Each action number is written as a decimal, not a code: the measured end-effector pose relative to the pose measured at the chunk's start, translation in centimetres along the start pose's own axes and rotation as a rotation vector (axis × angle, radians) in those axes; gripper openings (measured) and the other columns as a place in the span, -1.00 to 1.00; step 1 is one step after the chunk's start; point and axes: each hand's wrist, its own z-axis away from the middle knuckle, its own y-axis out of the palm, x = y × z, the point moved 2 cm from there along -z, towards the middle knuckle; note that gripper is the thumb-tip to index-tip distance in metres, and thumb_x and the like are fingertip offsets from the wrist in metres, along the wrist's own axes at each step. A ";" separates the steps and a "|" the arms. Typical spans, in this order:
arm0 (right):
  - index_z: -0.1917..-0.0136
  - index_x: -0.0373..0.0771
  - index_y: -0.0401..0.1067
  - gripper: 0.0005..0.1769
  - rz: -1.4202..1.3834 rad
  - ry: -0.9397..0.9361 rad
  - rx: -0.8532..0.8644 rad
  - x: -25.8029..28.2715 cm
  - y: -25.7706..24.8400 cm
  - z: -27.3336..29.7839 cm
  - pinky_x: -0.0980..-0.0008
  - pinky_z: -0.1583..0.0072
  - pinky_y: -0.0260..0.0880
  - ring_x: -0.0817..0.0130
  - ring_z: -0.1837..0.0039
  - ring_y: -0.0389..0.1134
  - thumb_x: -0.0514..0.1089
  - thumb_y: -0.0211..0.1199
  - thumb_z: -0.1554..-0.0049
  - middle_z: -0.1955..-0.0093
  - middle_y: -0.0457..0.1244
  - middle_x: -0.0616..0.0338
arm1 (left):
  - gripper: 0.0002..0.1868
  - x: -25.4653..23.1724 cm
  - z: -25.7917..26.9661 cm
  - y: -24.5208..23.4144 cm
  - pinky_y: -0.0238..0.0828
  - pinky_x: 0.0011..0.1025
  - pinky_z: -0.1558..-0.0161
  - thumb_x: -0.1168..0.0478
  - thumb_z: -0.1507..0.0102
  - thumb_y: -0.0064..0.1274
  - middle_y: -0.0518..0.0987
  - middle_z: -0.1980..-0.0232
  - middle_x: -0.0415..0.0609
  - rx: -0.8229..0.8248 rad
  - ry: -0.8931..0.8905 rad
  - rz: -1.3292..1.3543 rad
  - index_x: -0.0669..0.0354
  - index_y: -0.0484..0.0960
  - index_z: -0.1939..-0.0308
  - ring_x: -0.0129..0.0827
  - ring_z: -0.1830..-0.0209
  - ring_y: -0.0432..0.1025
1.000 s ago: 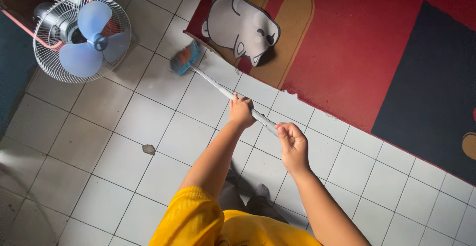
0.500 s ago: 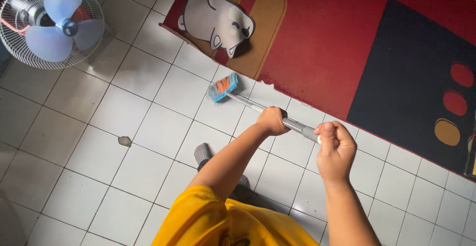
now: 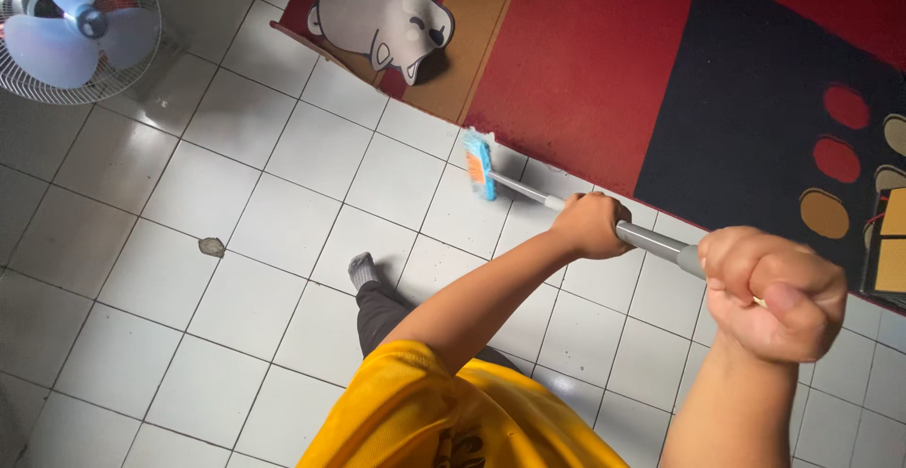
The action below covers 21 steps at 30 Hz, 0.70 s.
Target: The person sweeps the tiled floor using a broom, pushing debris along the floor and into corners.
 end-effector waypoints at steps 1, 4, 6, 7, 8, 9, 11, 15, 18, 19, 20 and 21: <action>0.55 -0.18 0.03 -0.69 0.058 -0.015 0.065 0.5 0.4 -0.2 0.34 0.24 0.12 0.39 0.42 0.03 -0.20 0.01 0.05 0.52 0.05 0.18 | -0.77 0.1 -0.4 0.4 0.33 -0.17 -0.11 -0.05 -0.06 0.11 0.68 0.40 -0.09 0.004 -0.012 -0.001 -0.05 0.70 0.47 -0.13 0.23 0.55; 0.54 -0.26 0.04 -0.77 0.233 0.013 0.234 -0.9 2.8 -0.9 0.35 0.25 0.11 0.36 0.40 0.05 -0.32 0.03 0.15 0.51 0.04 0.16 | -0.75 2.7 -1.1 1.4 0.38 -0.15 -0.07 -0.06 -0.09 0.11 0.66 0.33 -0.04 -0.075 -0.046 0.016 -0.02 0.70 0.46 -0.05 0.21 0.55; 0.51 -0.30 0.06 -0.72 0.348 0.058 0.390 -3.0 5.3 -1.0 0.34 0.21 0.16 0.37 0.37 0.10 -0.40 0.09 0.10 0.50 0.04 0.17 | -0.71 5.7 -0.1 1.8 0.38 -0.14 -0.07 -0.08 -0.12 0.13 0.66 0.28 0.01 -0.231 -0.064 0.059 0.03 0.70 0.44 0.03 0.18 0.53; 0.51 -0.32 0.10 -0.71 0.409 0.081 0.455 -4.1 6.4 -1.1 0.35 0.22 0.18 0.38 0.36 0.14 -0.42 0.11 0.05 0.49 0.08 0.16 | -0.67 7.3 0.4 1.9 0.38 -0.13 -0.05 -0.11 -0.14 0.13 0.65 0.26 0.02 -0.228 -0.111 0.062 0.04 0.70 0.44 0.03 0.17 0.53; 0.50 -0.31 0.09 -0.70 0.367 0.114 0.467 -4.8 7.1 -1.0 0.36 0.21 0.18 0.37 0.34 0.14 -0.42 0.12 0.04 0.48 0.08 0.16 | -0.64 9.1 1.2 1.8 0.38 -0.13 -0.03 -0.15 -0.16 0.13 0.64 0.25 0.02 -0.225 -0.158 0.065 0.04 0.70 0.43 0.03 0.15 0.52; 0.49 -0.31 0.09 -0.69 0.323 0.148 0.483 -5.5 7.8 -0.9 0.36 0.20 0.19 0.37 0.32 0.14 -0.41 0.13 0.03 0.46 0.08 0.17 | -0.60 10.7 2.0 1.7 0.39 -0.13 0.00 -0.18 -0.19 0.12 0.64 0.24 0.02 -0.224 -0.206 0.068 0.05 0.70 0.42 0.03 0.13 0.51; 0.48 -0.30 0.07 -0.67 0.203 0.201 0.501 -6.5 8.6 -0.9 0.36 0.19 0.19 0.37 0.29 0.13 -0.41 0.13 0.01 0.44 0.08 0.18 | -0.65 13.1 3.6 1.3 0.36 -0.15 -0.07 -0.12 -0.19 0.11 0.65 0.26 0.01 -0.239 -0.208 -0.094 0.03 0.71 0.45 -0.06 0.05 0.52; 0.47 -0.27 0.03 -0.65 -0.038 0.272 0.552 -8.3 11.1 -1.0 0.36 0.16 0.20 0.37 0.26 0.13 -0.41 0.10 -0.02 0.42 0.09 0.21 | -0.69 17.7 9.7 -1.0 0.25 -0.15 -0.03 -0.08 -0.21 0.07 0.65 0.32 -0.08 -0.242 -0.369 -0.214 -0.02 0.70 0.48 -0.17 0.03 0.47; 0.47 -0.27 0.01 -0.65 -0.166 0.318 0.638 -10.0 14.6 -1.1 0.36 0.14 0.20 0.37 0.23 0.12 -0.41 0.10 -0.03 0.41 0.08 0.21 | -0.71 20.4 14.6 -4.0 0.21 -0.16 -0.03 -0.05 -0.19 0.07 0.64 0.35 -0.10 -0.291 -0.436 -0.228 -0.01 0.70 0.49 -0.18 0.07 0.48; 0.47 -0.27 0.01 -0.65 -0.208 0.336 0.671 -10.7 15.7 -1.3 0.36 0.13 0.20 0.37 0.21 0.11 -0.41 0.09 -0.03 0.41 0.07 0.21 | -0.72 21.2 16.1 -4.9 0.20 -0.15 -0.03 -0.04 -0.18 0.08 0.64 0.35 -0.09 -0.314 -0.455 -0.225 0.00 0.70 0.49 -0.17 0.07 0.48; 0.46 -0.27 0.00 -0.64 -0.239 0.354 0.673 -11.3 16.7 -1.4 0.35 0.12 0.20 0.36 0.20 0.11 -0.41 0.09 -0.03 0.40 0.07 0.21 | -0.72 21.9 17.2 -5.8 0.20 -0.15 -0.03 -0.03 -0.17 0.09 0.64 0.35 -0.08 -0.337 -0.473 -0.222 0.01 0.70 0.49 -0.16 0.08 0.48; 0.46 -0.26 -0.01 -0.64 -0.271 0.372 0.677 -12.0 17.7 -1.4 0.35 0.10 0.20 0.36 0.19 0.11 -0.41 0.09 -0.03 0.40 0.07 0.22 | -0.73 22.6 18.2 -6.3 0.19 -0.15 -0.03 -0.03 -0.16 0.10 0.64 0.34 -0.08 -0.325 -0.519 -0.226 0.02 0.70 0.50 -0.16 0.07 0.48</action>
